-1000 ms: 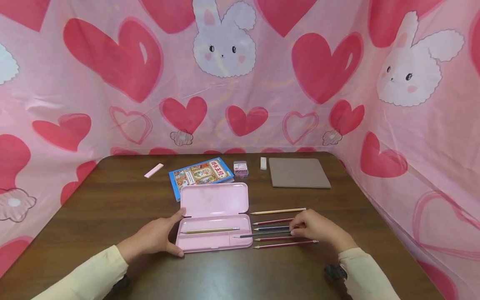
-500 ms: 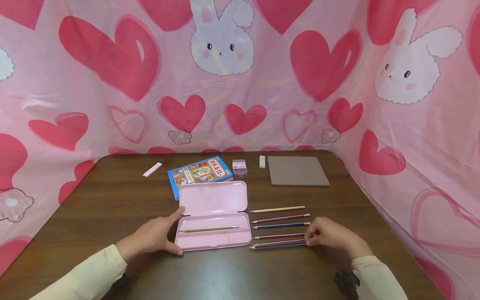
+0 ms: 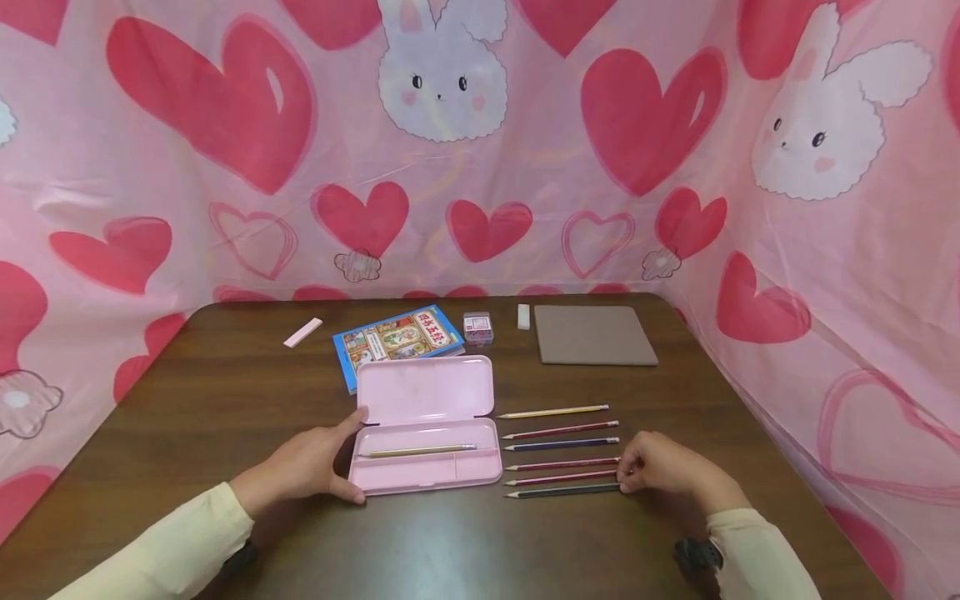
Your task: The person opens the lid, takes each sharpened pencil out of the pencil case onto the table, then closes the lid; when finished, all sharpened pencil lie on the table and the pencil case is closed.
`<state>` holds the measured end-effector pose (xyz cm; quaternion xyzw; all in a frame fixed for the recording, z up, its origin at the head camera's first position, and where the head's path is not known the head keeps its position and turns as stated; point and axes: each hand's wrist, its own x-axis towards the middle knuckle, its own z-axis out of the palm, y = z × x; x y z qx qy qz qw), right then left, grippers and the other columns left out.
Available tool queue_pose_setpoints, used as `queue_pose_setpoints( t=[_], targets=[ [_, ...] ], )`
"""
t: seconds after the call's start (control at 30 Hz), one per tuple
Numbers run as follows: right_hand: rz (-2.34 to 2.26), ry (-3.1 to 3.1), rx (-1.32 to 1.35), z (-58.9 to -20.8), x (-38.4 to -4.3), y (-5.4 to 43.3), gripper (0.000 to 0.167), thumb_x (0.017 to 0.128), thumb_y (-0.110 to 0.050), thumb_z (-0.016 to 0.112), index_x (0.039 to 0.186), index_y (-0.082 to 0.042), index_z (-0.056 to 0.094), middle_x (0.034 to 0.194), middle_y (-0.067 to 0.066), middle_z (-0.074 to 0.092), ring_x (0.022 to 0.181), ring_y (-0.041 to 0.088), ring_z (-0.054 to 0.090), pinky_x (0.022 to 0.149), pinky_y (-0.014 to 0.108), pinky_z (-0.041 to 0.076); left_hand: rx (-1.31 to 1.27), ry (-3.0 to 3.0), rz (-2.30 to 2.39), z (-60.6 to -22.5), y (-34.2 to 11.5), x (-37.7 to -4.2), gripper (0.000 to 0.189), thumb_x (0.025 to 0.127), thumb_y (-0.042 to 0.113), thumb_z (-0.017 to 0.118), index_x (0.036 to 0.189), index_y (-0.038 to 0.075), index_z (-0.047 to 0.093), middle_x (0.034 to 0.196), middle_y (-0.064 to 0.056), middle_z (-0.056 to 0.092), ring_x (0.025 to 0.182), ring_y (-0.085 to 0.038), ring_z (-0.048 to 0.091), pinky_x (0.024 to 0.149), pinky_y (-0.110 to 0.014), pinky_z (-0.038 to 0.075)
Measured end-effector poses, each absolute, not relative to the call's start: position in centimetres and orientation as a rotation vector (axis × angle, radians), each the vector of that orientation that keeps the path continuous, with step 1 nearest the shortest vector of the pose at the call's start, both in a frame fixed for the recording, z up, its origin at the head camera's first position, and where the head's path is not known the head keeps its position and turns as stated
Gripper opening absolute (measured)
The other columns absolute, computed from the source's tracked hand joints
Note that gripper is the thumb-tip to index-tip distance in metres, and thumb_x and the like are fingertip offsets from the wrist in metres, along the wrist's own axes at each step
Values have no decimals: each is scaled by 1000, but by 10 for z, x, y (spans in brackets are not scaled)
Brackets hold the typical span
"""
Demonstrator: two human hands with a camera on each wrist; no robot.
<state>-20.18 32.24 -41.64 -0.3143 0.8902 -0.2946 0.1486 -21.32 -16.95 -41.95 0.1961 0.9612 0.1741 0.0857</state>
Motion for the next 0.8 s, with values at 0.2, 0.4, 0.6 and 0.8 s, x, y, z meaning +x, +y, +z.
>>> queue_pose_setpoints(
  t=[0.2, 0.4, 0.6, 0.8],
  targets=[
    [-854, 2565, -856, -415, -203, 322, 8, 72, -10, 76, 71, -7, 69, 60, -13, 55, 54, -9, 40, 46, 18, 37, 587, 2855, 517, -418, -169, -212, 121, 50, 59, 83, 143, 2, 31, 120, -19, 60, 98, -30, 63, 82, -45, 49],
    [-872, 2570, -876, -408, -207, 323, 9, 74, -13, 75, 71, -10, 68, 59, -13, 53, 53, -9, 40, 45, 17, 36, 604, 2868, 502, -418, -169, -214, 121, 49, 59, 82, 143, 2, 31, 119, -18, 61, 97, -30, 63, 81, -44, 49],
    [-867, 2638, -964, -405, -211, 317, 14, 78, -16, 73, 67, -15, 65, 57, -16, 50, 53, -10, 37, 44, 16, 35, 579, 2862, 505, -418, -169, -215, 121, 49, 59, 83, 144, 4, 30, 120, -17, 61, 98, -29, 63, 82, -44, 49],
    [-809, 2661, -878, -406, -218, 300, 12, 82, -23, 70, 72, -18, 67, 59, -17, 47, 52, -7, 38, 46, 17, 36, 566, 2860, 501, -421, -170, -215, 121, 49, 59, 83, 144, 5, 30, 122, -16, 60, 99, -28, 62, 82, -44, 49]
  ],
)
